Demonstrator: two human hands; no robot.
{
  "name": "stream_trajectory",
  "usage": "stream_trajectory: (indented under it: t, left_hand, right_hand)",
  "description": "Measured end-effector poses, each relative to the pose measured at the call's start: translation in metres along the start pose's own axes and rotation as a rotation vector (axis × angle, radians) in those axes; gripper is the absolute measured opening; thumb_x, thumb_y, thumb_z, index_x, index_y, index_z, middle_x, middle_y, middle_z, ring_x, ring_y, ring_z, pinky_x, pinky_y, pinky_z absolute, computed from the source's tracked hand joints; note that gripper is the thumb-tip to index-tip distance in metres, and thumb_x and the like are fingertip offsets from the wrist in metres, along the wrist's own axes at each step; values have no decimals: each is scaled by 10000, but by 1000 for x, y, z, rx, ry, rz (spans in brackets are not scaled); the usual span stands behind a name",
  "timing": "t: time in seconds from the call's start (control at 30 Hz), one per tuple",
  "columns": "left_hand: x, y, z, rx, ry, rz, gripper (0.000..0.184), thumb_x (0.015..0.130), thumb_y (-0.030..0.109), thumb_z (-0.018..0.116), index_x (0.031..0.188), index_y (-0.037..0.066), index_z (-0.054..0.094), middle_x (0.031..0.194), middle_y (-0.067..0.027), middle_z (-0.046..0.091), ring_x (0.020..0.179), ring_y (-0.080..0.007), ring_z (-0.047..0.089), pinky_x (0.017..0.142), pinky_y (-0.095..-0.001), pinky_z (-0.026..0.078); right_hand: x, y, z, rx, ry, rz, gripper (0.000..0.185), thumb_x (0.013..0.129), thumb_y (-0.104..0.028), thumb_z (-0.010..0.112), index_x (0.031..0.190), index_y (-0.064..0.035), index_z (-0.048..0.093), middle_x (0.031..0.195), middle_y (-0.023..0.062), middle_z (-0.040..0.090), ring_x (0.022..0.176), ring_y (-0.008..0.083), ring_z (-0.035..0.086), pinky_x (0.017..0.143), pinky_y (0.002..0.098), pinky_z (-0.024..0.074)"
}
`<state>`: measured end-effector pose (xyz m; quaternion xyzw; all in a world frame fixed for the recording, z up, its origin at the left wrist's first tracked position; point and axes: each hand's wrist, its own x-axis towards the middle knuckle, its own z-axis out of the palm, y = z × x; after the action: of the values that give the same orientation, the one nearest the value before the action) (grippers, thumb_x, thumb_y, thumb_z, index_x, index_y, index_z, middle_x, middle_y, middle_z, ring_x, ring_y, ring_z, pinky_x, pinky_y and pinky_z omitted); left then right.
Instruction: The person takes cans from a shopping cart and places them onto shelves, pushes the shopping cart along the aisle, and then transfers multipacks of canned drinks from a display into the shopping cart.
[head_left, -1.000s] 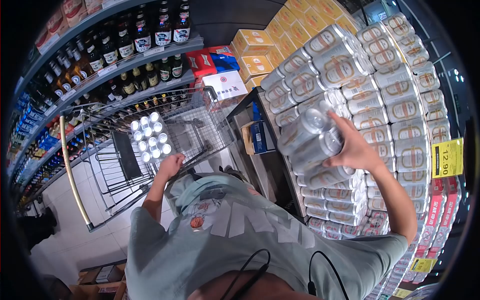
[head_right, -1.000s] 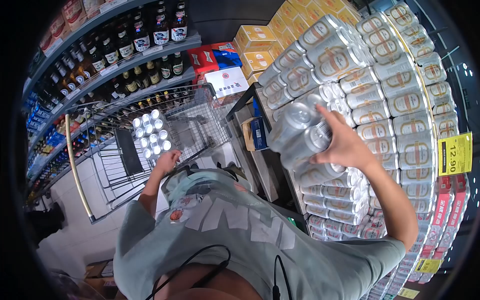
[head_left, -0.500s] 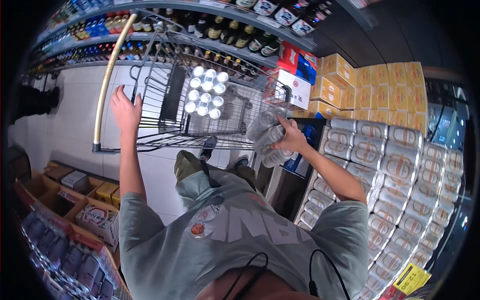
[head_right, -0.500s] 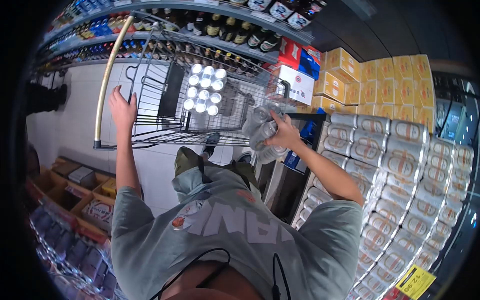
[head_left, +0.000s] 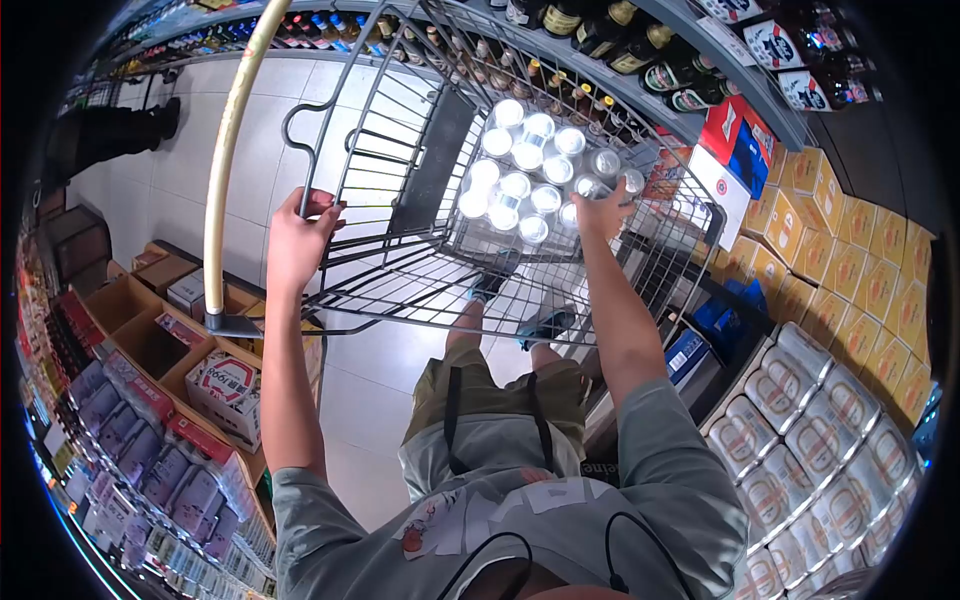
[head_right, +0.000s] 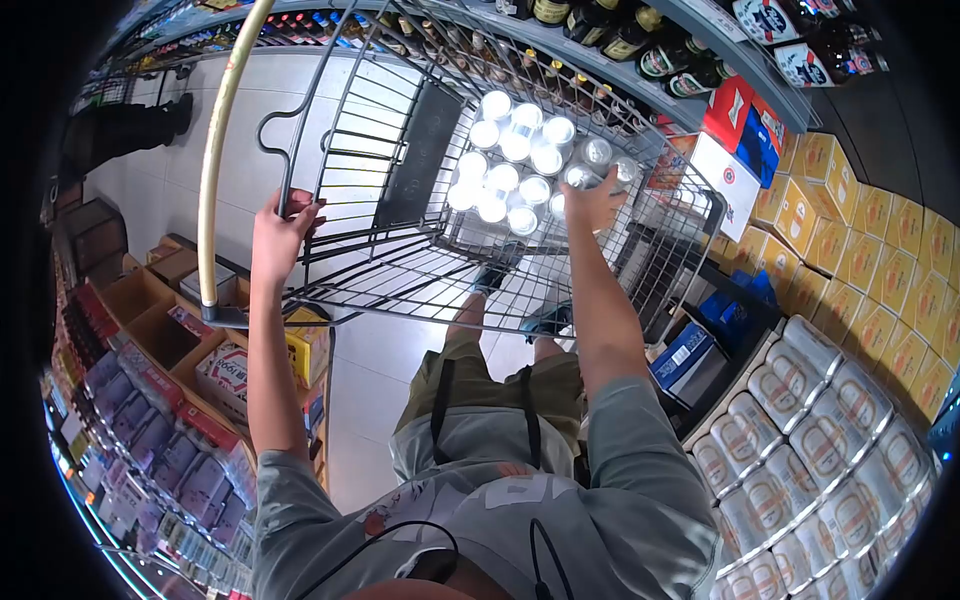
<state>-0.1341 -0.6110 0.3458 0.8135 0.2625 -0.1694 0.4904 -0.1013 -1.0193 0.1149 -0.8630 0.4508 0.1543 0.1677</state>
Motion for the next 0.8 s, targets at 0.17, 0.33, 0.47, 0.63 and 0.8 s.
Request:
stream_trajectory:
  t: [0.17,0.33,0.47,0.63,0.8]
  left_hand:
    - [6,-10,-2,67,67,107,113,897,5,627,959,-77,581,893,-152,698,796,-188,715,681,-271,585]
    - [0,2,-1,87,75,97,114,887,-25,631,977,-75,583,896,-127,668,793,-203,714,661,-275,577]
    - [12,-19,-5,-4,53,163,105,880,-35,636,957,-64,572,865,-101,641,753,-181,692,639,-281,573]
    - [22,-29,-9,7,-5,205,132,875,-18,658,921,-23,533,812,-67,599,709,-131,637,599,-274,578]
    - [41,-38,-10,4,9,164,175,850,24,688,976,-32,581,795,-120,680,619,-168,669,515,-269,545]
  right_hand:
    - [6,3,7,66,82,-85,1060,666,-404,862,1512,-301,231,1542,229,158,1228,445,496,1019,512,400]
    - [24,53,6,242,-24,-495,879,742,-259,784,1490,-180,328,1524,286,213,1350,465,346,1120,483,313]
    - [12,101,-24,445,-158,-501,622,766,-138,737,1342,-60,517,1331,222,548,1256,351,509,1056,418,406]
    - [-43,178,-91,870,-350,-634,127,821,-46,721,941,-34,683,917,66,703,863,156,674,767,281,536]
    - [-128,206,-330,616,48,-705,103,790,-41,739,882,-35,694,865,80,692,830,176,657,775,290,509]
